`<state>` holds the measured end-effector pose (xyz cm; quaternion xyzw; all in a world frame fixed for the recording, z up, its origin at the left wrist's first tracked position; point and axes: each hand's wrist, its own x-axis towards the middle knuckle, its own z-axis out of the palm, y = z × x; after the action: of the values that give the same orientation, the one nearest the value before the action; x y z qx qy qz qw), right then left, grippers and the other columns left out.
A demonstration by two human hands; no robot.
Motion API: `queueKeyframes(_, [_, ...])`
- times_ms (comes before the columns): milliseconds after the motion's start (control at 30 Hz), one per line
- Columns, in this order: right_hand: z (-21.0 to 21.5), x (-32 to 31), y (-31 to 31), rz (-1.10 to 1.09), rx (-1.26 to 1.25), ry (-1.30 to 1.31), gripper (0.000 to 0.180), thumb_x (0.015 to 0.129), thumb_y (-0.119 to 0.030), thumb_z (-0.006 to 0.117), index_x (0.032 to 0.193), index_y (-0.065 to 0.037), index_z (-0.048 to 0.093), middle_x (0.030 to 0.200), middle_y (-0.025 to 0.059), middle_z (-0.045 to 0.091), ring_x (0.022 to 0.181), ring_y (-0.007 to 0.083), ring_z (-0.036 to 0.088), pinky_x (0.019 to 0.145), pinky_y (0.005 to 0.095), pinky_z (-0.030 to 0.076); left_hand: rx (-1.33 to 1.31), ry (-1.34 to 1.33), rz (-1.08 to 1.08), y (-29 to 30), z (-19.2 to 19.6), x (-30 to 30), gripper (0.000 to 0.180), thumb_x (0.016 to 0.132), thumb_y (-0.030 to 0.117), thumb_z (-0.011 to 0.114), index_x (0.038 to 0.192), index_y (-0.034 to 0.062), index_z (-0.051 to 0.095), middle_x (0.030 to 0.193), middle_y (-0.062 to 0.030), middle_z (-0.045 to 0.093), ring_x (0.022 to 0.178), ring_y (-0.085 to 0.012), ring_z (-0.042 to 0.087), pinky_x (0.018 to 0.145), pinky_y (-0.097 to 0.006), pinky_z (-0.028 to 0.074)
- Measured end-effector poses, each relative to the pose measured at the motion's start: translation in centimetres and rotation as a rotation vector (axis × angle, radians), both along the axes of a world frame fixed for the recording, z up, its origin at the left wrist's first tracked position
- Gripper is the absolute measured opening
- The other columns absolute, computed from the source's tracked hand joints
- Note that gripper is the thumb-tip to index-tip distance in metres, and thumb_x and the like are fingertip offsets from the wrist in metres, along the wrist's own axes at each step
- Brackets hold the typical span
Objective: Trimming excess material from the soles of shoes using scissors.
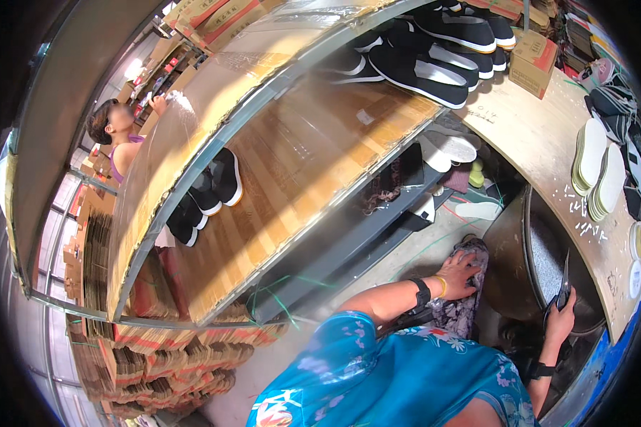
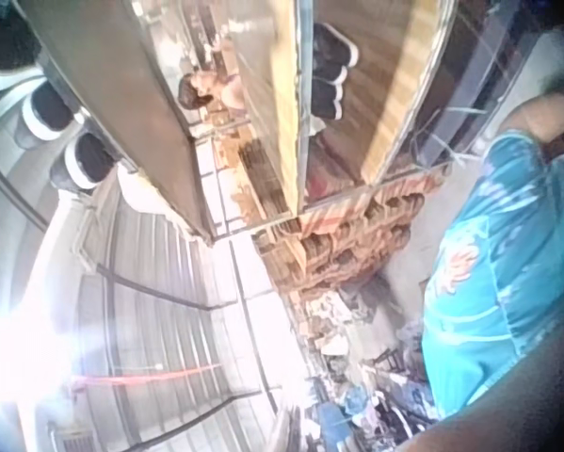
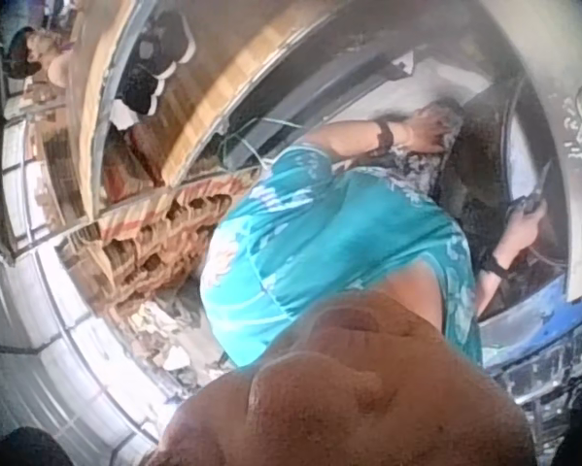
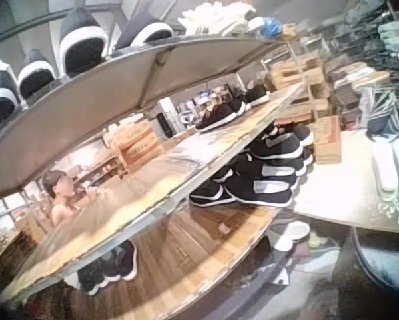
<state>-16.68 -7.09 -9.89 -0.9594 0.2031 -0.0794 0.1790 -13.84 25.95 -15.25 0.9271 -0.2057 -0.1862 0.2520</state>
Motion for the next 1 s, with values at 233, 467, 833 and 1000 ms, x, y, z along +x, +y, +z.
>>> queueKeyframes(233, [0.4,0.0,0.4,-0.032,0.009,-0.013,0.061,0.075,-0.012,0.063,0.131,-0.017,0.038,0.088,0.0275,0.061,0.083,0.0440,0.058,0.070,0.0476,0.045,0.012,-0.019,-0.019,-0.2,-0.6,0.2,0.060,0.078,0.040,0.059,0.130,0.0137,0.044,0.142,-0.0160,0.023,0.131,-0.0406,0.016,0.104,-0.051,0.022])
queueKeyframes(467, [0.0,0.1,-0.1,-0.027,0.004,0.000,0.066,0.074,-0.010,0.063,0.133,-0.017,0.035,0.096,0.0243,0.061,0.087,0.0414,0.058,0.073,0.0458,0.046,0.023,0.012,-0.002,-0.4,0.4,0.2,0.059,0.079,0.039,0.059,0.130,0.0147,0.043,0.142,-0.0159,0.022,0.131,-0.0413,0.016,0.104,-0.051,0.022])
queueKeyframes(833, [-1.0,-0.2,-0.5,-0.031,0.019,-0.057,0.064,0.073,-0.011,0.062,0.132,-0.018,0.037,0.090,0.0247,0.061,0.084,0.0415,0.058,0.072,0.0456,0.046,0.030,0.029,-0.003,-0.6,0.1,0.0,0.058,0.079,0.039,0.058,0.130,0.0148,0.043,0.144,-0.0165,0.019,0.133,-0.0414,0.012,0.105,-0.051,0.019])
queueKeyframes(1000, [-0.9,-0.1,-0.3,-0.018,0.006,-0.054,0.062,0.075,-0.012,0.063,0.131,-0.015,0.038,0.091,0.0248,0.061,0.084,0.0400,0.059,0.071,0.0442,0.046,0.045,0.013,-0.003,-0.5,-0.1,0.1,0.058,0.079,0.038,0.059,0.130,0.0157,0.043,0.143,-0.0157,0.021,0.132,-0.0406,0.015,0.106,-0.050,0.019])
